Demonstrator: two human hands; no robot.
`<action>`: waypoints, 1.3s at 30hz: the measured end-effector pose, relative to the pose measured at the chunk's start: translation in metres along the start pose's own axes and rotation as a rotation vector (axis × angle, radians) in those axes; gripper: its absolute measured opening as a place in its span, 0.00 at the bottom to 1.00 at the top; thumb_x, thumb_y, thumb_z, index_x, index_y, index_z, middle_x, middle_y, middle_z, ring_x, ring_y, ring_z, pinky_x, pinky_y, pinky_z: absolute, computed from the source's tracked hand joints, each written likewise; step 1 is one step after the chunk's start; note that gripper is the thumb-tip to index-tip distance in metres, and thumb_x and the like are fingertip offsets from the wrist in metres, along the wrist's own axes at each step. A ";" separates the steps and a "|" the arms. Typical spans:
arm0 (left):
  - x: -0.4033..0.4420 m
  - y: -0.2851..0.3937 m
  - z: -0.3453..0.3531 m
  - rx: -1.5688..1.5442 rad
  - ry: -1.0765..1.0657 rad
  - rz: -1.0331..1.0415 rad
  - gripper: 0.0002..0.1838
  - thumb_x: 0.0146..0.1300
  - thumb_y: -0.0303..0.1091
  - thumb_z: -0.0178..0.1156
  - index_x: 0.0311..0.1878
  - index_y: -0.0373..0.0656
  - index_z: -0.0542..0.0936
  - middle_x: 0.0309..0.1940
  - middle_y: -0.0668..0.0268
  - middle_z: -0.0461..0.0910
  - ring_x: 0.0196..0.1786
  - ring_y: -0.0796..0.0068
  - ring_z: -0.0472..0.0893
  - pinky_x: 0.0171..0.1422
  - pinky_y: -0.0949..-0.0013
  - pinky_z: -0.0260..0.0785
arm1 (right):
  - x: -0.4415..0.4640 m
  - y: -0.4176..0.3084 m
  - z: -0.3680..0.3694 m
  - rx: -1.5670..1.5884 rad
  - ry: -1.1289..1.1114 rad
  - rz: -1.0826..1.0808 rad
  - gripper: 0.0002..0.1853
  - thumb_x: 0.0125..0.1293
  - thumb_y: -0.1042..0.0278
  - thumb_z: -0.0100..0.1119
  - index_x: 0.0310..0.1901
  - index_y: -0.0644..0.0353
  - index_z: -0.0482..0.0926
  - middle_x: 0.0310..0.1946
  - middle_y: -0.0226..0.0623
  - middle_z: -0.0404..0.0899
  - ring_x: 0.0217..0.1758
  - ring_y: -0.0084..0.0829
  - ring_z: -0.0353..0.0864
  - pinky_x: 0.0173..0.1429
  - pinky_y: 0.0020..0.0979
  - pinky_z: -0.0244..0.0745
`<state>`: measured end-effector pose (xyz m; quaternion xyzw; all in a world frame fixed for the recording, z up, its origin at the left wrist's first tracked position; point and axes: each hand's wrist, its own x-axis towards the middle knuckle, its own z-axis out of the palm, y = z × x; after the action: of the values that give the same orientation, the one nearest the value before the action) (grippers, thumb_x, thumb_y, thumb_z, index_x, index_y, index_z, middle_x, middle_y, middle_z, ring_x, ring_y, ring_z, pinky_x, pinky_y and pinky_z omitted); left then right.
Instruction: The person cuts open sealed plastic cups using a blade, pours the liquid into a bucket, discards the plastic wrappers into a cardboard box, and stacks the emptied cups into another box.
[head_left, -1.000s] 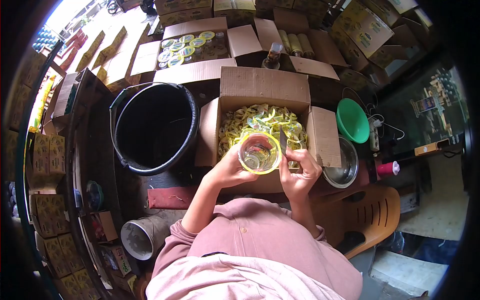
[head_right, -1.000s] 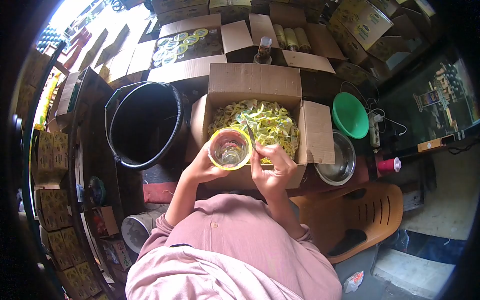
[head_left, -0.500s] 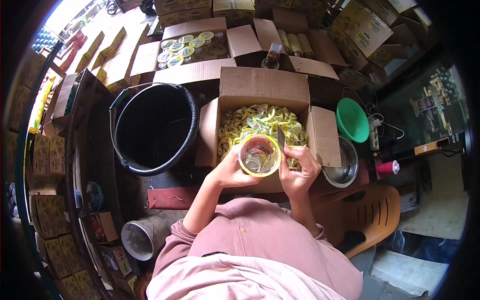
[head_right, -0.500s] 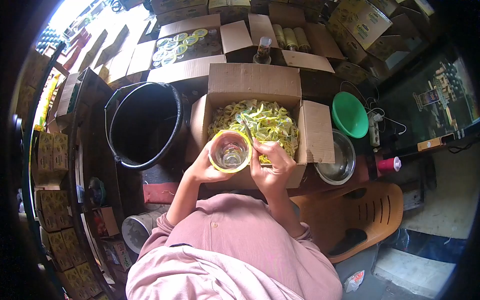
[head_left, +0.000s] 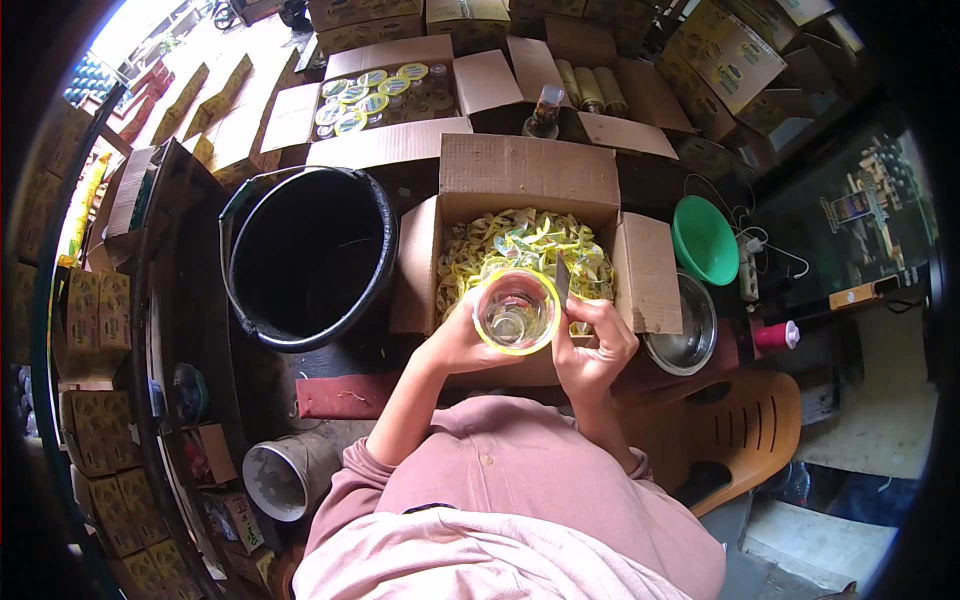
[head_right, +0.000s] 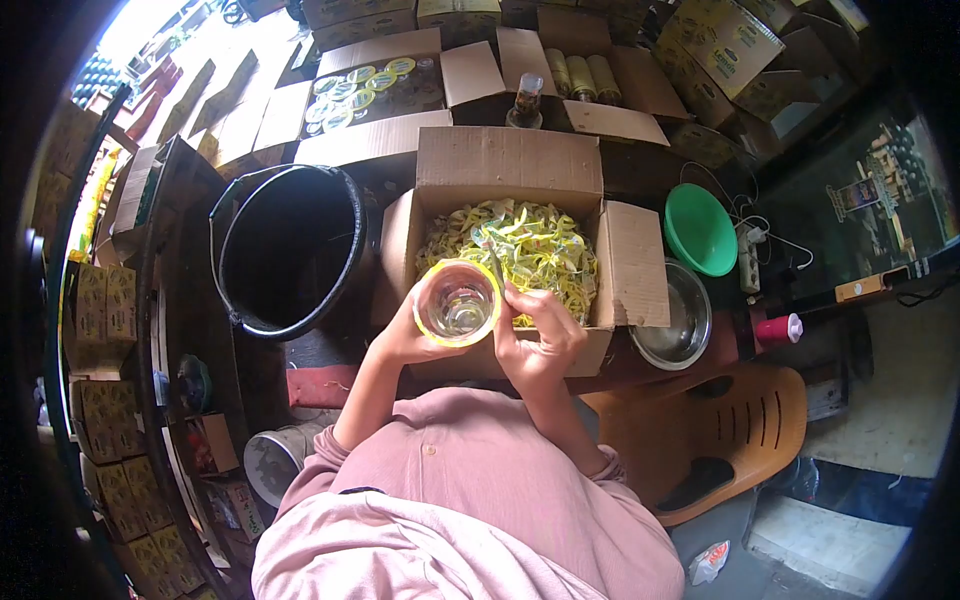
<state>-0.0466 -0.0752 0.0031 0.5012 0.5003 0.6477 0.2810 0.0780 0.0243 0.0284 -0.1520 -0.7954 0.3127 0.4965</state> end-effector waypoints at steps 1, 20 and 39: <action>0.000 0.001 0.000 -0.017 -0.009 -0.003 0.36 0.38 0.28 0.69 0.55 0.37 0.66 0.48 0.61 0.71 0.53 0.72 0.72 0.58 0.69 0.64 | 0.000 0.001 0.000 0.025 -0.001 0.009 0.08 0.46 0.84 0.63 0.31 0.65 0.78 0.25 0.38 0.79 0.26 0.28 0.80 0.32 0.24 0.74; 0.000 -0.015 0.002 -0.052 0.048 0.033 0.42 0.40 0.26 0.69 0.61 0.39 0.59 0.53 0.61 0.68 0.58 0.70 0.69 0.66 0.65 0.58 | 0.000 -0.001 0.000 0.021 0.050 0.057 0.08 0.46 0.84 0.63 0.30 0.65 0.78 0.25 0.39 0.79 0.28 0.29 0.81 0.34 0.24 0.74; -0.002 -0.014 0.003 -0.033 0.054 0.041 0.39 0.38 0.29 0.68 0.57 0.37 0.64 0.52 0.60 0.67 0.58 0.68 0.67 0.65 0.66 0.57 | 0.008 -0.004 0.001 -0.076 0.051 -0.078 0.11 0.45 0.84 0.63 0.33 0.62 0.80 0.25 0.37 0.79 0.26 0.28 0.80 0.32 0.25 0.74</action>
<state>-0.0455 -0.0713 -0.0105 0.4891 0.4866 0.6746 0.2624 0.0739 0.0253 0.0359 -0.1478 -0.7992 0.2586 0.5221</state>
